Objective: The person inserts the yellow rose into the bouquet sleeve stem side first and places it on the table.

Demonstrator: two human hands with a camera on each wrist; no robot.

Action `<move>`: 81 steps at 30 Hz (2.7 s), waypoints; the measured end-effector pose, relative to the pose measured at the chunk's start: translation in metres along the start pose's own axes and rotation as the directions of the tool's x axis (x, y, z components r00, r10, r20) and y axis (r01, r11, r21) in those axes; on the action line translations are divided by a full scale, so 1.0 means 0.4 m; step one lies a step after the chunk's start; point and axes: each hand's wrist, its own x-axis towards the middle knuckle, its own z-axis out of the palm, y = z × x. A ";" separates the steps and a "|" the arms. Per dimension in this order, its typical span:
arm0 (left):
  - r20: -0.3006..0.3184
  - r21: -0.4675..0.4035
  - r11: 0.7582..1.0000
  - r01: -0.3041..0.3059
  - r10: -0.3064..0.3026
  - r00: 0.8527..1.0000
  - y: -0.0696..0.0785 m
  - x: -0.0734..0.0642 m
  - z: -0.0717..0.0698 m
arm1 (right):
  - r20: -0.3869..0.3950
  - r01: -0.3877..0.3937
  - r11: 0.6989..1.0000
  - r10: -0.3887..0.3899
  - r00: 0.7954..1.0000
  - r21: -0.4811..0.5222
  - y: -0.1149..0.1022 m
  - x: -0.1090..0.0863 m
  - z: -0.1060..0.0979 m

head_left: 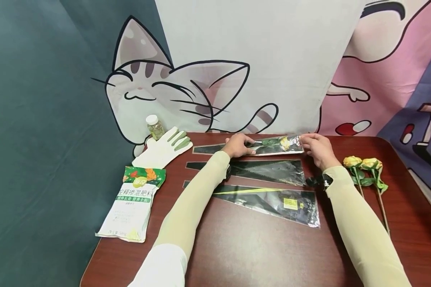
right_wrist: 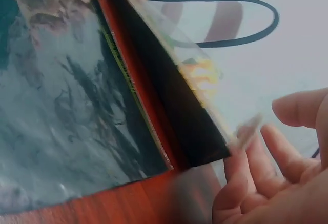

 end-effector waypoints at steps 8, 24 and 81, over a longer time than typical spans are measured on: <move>-0.040 -0.162 0.987 -0.017 0.010 0.999 0.004 -0.031 -0.009 | -0.028 0.042 0.999 -0.042 0.999 0.028 0.006 -0.037 -0.045; -0.078 -0.269 0.958 -0.103 0.085 0.993 0.027 -0.099 0.018 | 0.139 0.165 0.923 -0.123 0.983 -0.348 0.037 -0.118 -0.082; 0.229 -0.053 0.995 -0.090 0.100 0.968 0.107 -0.151 0.087 | 0.392 0.323 0.640 -0.036 0.919 -0.697 0.064 -0.135 -0.050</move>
